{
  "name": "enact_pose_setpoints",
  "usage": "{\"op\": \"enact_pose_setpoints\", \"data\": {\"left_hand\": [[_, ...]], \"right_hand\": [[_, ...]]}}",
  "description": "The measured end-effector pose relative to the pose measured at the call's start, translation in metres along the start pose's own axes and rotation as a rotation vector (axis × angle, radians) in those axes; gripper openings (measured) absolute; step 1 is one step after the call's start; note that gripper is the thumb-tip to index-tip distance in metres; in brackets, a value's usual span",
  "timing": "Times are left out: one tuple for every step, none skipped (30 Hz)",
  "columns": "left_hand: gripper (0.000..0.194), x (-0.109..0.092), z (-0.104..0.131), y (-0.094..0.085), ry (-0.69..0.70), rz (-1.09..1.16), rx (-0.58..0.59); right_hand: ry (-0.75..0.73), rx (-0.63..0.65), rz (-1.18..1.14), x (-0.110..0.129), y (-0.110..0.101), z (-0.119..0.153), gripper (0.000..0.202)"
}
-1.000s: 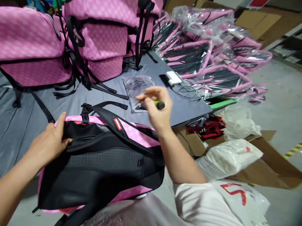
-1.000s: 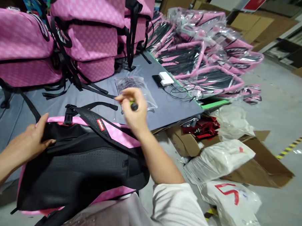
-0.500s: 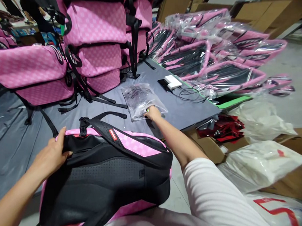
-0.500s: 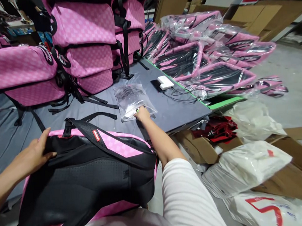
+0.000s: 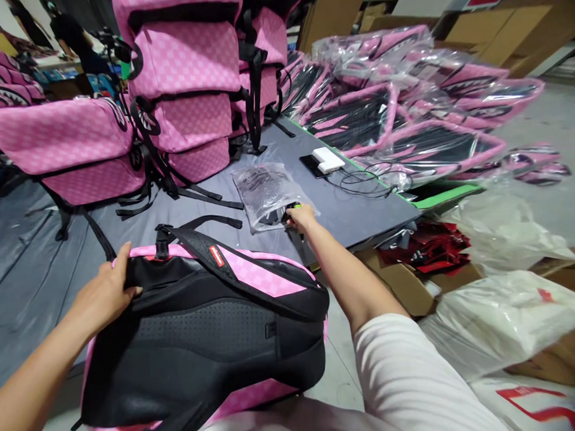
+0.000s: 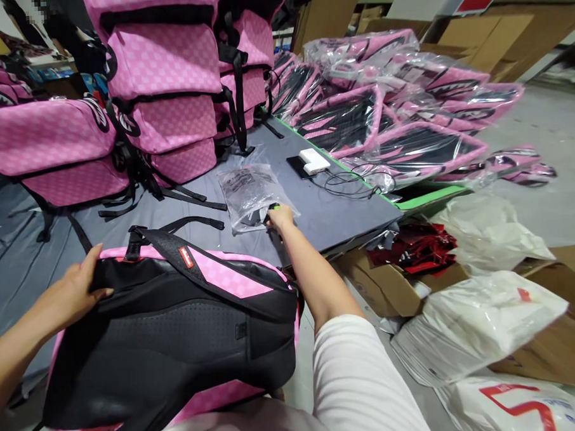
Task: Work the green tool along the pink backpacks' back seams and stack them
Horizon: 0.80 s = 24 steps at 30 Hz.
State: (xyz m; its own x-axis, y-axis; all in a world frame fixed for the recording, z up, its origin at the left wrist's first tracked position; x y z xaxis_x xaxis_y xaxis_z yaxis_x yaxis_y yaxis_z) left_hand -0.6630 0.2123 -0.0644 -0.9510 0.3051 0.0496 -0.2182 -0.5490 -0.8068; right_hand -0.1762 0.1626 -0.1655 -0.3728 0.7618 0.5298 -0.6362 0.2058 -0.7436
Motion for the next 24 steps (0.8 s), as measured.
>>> {"op": "enact_pose_setpoints", "data": {"left_hand": [[0.085, 0.001, 0.000, 0.000, 0.002, 0.004, 0.002], [0.085, 0.002, -0.001, 0.000, 0.007, 0.008, 0.000], [0.085, 0.004, -0.003, 0.000, 0.013, 0.013, -0.004], [0.086, 0.005, -0.004, 0.000, 0.025, 0.026, -0.007], [0.086, 0.007, -0.004, 0.001, 0.044, 0.049, -0.012], [0.085, 0.008, -0.004, 0.001, 0.066, 0.075, -0.033], [0.083, 0.008, -0.002, 0.000, 0.090, 0.094, -0.085], [0.079, 0.006, 0.002, -0.002, 0.116, 0.109, -0.177], [0.074, 0.001, 0.008, -0.006, 0.148, 0.128, -0.303], [0.068, -0.005, 0.017, -0.010, 0.190, 0.163, -0.451], [0.062, -0.014, 0.026, -0.014, 0.242, 0.236, -0.587], [0.057, -0.024, 0.036, -0.017, 0.312, 0.364, -0.669], [0.053, -0.035, 0.045, -0.018, 0.397, 0.545, -0.661], [0.053, -0.048, 0.051, -0.018, 0.488, 0.752, -0.556], [0.054, -0.061, 0.056, -0.017, 0.578, 0.950, -0.377], [0.057, -0.073, 0.059, -0.014, 0.659, 1.112, -0.164], [0.060, -0.084, 0.062, -0.010, 0.725, 1.234, 0.030], [0.061, -0.091, 0.063, -0.007, 0.768, 1.323, 0.160], [0.061, -0.094, 0.064, -0.004, 0.780, 1.393, 0.204], [0.060, -0.093, 0.064, -0.001, 0.764, 1.456, 0.173], [0.058, -0.090, 0.063, 0.002, 0.724, 1.509, 0.099], [0.056, -0.085, 0.063, 0.006, 0.675, 1.552, 0.015], [0.053, -0.081, 0.063, 0.009, 0.631, 1.582, -0.058], [0.050, -0.077, 0.063, 0.012, 0.607, 1.599, -0.109]], "right_hand": [[-0.022, -0.013, 0.057, 0.000, -0.003, 0.008, 0.024], [-0.051, -0.032, 0.126, 0.001, -0.006, 0.017, 0.022], [-0.087, -0.052, 0.197, 0.001, -0.009, 0.026, 0.021], [-0.126, -0.070, 0.262, 0.003, -0.013, 0.037, 0.021], [-0.168, -0.085, 0.322, 0.004, -0.016, 0.048, 0.023], [-0.209, -0.097, 0.372, 0.007, -0.020, 0.059, 0.026], [-0.246, -0.103, 0.412, 0.011, -0.024, 0.072, 0.028], [-0.302, -0.114, 0.446, 0.016, -0.027, 0.085, 0.029], [-0.393, -0.139, 0.476, 0.024, -0.030, 0.100, 0.031], [-0.521, -0.184, 0.499, 0.033, -0.032, 0.117, 0.032], [-0.688, -0.244, 0.514, 0.045, -0.032, 0.135, 0.032], [-0.887, -0.309, 0.521, 0.057, -0.031, 0.155, 0.032], [-1.099, -0.364, 0.521, 0.068, -0.028, 0.176, 0.032], [-1.299, -0.396, 0.518, 0.079, -0.023, 0.196, 0.032], [-1.464, -0.394, 0.515, 0.087, -0.017, 0.215, 0.031], [-1.599, -0.364, 0.512, 0.094, -0.009, 0.231, 0.029], [-1.699, -0.312, 0.504, 0.098, -0.001, 0.245, 0.026], [-1.759, -0.248, 0.483, 0.101, 0.005, 0.255, 0.024], [-1.776, -0.184, 0.439, 0.102, 0.011, 0.262, 0.023], [-1.750, -0.136, 0.363, 0.103, 0.014, 0.265, 0.023], [-1.680, -0.107, 0.261, 0.104, 0.016, 0.267, 0.024], [-1.571, -0.085, 0.145, 0.104, 0.016, 0.266, 0.025], [-1.435, -0.049, 0.029, 0.106, 0.016, 0.265, 0.026], [-1.297, 0.016, -0.069, 0.108, 0.016, 0.264, 0.024]]}}
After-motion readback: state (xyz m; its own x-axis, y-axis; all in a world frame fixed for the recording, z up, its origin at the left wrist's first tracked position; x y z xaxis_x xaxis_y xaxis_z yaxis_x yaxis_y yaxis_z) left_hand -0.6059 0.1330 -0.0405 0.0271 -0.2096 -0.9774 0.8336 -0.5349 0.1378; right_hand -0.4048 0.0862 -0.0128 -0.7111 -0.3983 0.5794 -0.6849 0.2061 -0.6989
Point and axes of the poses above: each hand's wrist, its own z-axis away from the middle knuckle, its own y-axis out of the palm, x = y × z, the point moved 2 cm from there along -z, towards the middle knuckle, and after that the axes turned 10 degrees about x, right-handed, at the moved point
